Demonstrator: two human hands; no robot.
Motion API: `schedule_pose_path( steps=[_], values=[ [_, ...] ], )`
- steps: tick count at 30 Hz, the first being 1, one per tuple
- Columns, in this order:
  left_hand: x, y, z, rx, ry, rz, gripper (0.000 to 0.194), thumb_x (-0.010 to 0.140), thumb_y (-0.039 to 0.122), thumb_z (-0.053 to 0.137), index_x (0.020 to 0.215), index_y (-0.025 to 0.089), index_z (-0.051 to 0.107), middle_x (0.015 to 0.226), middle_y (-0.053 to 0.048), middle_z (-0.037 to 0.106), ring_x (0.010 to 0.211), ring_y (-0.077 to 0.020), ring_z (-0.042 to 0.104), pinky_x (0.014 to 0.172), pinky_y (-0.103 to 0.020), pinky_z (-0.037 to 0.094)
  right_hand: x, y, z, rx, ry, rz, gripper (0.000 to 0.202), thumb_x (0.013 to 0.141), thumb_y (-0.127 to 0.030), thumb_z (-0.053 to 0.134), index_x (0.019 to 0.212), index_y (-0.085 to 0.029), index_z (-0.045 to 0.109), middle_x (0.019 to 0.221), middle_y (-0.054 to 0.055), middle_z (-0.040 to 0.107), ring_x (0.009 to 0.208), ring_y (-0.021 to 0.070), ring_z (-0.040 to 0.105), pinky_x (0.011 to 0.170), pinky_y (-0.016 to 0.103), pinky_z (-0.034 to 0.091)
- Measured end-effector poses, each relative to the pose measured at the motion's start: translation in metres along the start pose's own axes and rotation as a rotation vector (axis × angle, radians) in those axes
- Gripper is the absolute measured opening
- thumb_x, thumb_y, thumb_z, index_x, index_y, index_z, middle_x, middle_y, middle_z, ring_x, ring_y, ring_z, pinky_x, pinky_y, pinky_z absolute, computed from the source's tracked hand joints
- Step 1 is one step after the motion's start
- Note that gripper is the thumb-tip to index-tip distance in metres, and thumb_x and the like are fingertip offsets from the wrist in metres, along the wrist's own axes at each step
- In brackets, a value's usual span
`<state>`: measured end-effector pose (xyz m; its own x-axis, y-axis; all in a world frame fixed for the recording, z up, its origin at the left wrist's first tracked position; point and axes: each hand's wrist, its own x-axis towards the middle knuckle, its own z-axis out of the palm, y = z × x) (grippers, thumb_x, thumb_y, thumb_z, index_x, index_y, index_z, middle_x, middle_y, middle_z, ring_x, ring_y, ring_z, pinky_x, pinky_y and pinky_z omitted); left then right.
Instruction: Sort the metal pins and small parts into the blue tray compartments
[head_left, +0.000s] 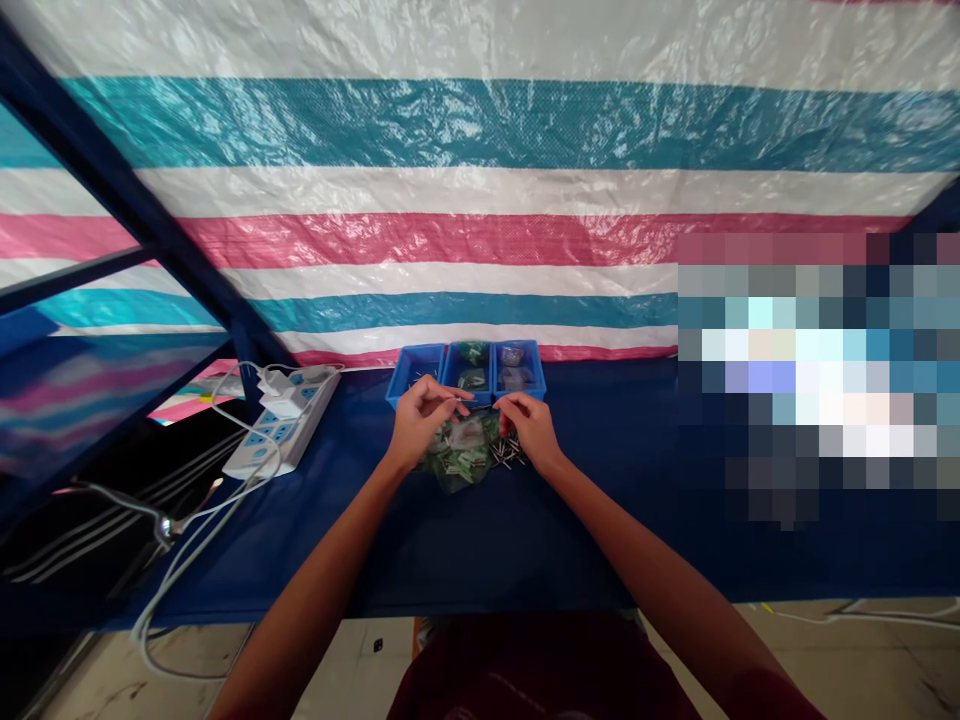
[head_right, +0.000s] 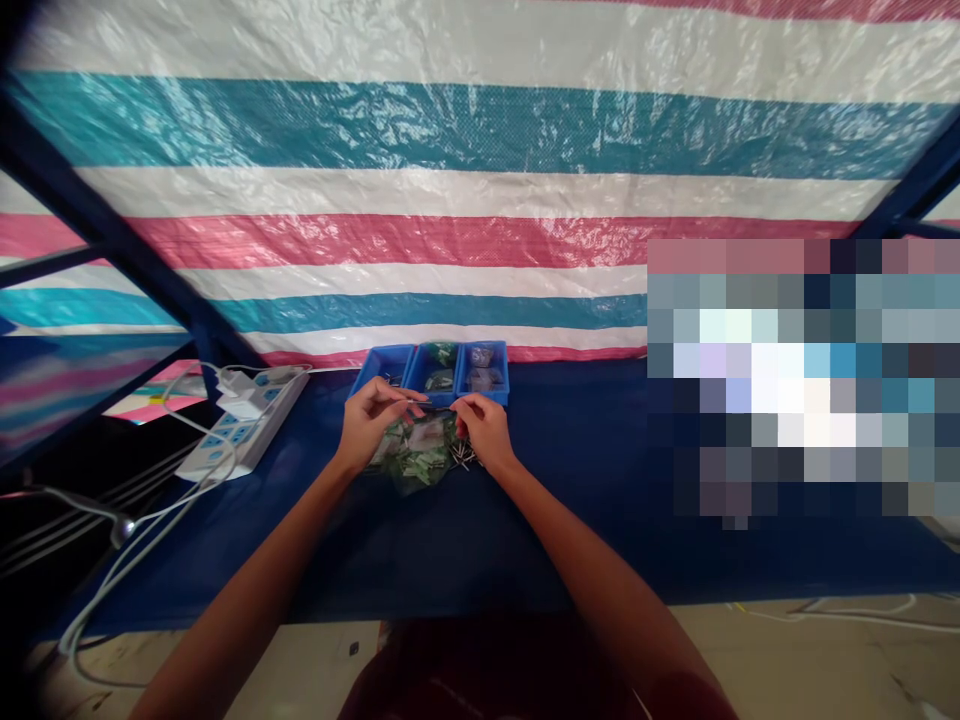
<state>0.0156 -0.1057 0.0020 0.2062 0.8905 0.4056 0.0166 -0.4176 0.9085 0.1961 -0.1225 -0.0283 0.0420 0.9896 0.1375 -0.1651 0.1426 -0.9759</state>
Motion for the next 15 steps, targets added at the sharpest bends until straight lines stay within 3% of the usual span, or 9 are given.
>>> schedule_pose_path(
  steps=[7, 15],
  values=[
    [0.002, -0.002, 0.0, 0.019, -0.025, -0.03, 0.022, 0.083, 0.037, 0.065, 0.088, 0.017, 0.056, 0.075, -0.003, 0.07, 0.053, -0.0129, 0.061, 0.052, -0.026, 0.05, 0.001, 0.002, -0.001, -0.002, -0.002, 0.01, 0.023, 0.076, -0.041, 0.06, 0.071, -0.02, 0.065, 0.056, -0.003, 0.053, 0.05, 0.0128, 0.052, 0.05, 0.026, 0.044],
    [0.004, -0.009, -0.001, 0.366, -0.112, -0.036, 0.031, 0.088, 0.043, 0.056, 0.098, 0.019, 0.073, 0.082, -0.004, 0.069, 0.057, -0.012, 0.055, 0.046, -0.021, 0.043, 0.001, 0.003, 0.0, -0.008, 0.032, -0.018, 0.021, 0.077, -0.038, 0.06, 0.07, -0.019, 0.064, 0.054, -0.004, 0.053, 0.049, 0.0116, 0.052, 0.051, 0.025, 0.044]
  ],
)
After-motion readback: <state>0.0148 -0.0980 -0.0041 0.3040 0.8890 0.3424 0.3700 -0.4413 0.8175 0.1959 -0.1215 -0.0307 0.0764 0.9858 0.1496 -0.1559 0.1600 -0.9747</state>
